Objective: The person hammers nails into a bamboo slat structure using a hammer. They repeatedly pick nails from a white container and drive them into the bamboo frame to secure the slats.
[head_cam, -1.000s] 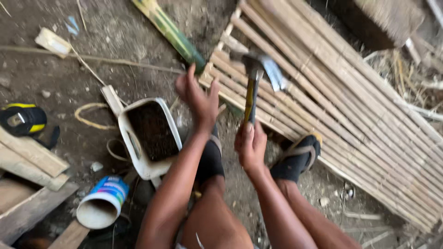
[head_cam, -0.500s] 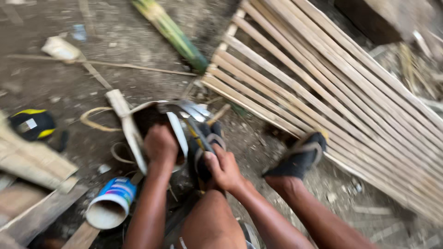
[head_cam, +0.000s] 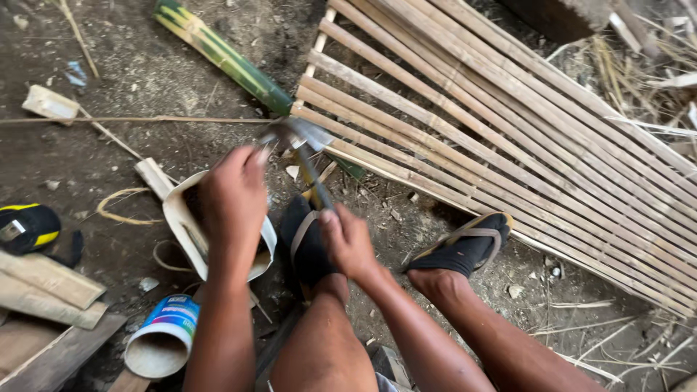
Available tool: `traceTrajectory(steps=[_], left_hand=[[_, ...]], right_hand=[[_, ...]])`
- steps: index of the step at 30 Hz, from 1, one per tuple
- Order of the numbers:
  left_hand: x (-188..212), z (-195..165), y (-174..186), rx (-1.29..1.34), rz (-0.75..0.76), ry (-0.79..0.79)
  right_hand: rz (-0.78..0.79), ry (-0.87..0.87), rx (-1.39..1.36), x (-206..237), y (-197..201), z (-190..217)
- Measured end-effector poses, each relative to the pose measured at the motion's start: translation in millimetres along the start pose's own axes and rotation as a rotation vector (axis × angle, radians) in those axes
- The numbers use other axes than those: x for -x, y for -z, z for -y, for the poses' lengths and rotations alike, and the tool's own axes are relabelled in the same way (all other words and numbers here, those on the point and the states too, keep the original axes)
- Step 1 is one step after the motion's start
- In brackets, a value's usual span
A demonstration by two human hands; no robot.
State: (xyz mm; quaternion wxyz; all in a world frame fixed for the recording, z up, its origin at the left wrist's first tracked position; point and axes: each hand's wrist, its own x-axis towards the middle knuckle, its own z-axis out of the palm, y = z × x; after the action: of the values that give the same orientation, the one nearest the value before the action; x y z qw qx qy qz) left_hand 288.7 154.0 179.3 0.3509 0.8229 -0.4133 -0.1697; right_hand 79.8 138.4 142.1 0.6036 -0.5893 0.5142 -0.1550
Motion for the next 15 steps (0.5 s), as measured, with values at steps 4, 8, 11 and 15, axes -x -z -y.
traceTrajectory(steps=[4,8,11,15], left_hand=[[-64.7,5.6,-74.8,0.265,-0.171,-0.040],[-102.7,24.1,-124.1,0.346,-0.285,0.080],[-109.4,28.0,-152.9,0.291,-0.251,0.126],[-102.7,28.2,-171.9,0.278,-0.271,0.017]], right_hand=[[-0.161,-0.007,0.174,-37.4,16.1,-8.5],[-0.184,-0.134,0.332,-63.4,26.2,-18.7],[-0.240,0.006,0.406,-71.1,29.7,-24.6],[-0.196,-0.044,0.395,-73.0,37.0,-19.6]])
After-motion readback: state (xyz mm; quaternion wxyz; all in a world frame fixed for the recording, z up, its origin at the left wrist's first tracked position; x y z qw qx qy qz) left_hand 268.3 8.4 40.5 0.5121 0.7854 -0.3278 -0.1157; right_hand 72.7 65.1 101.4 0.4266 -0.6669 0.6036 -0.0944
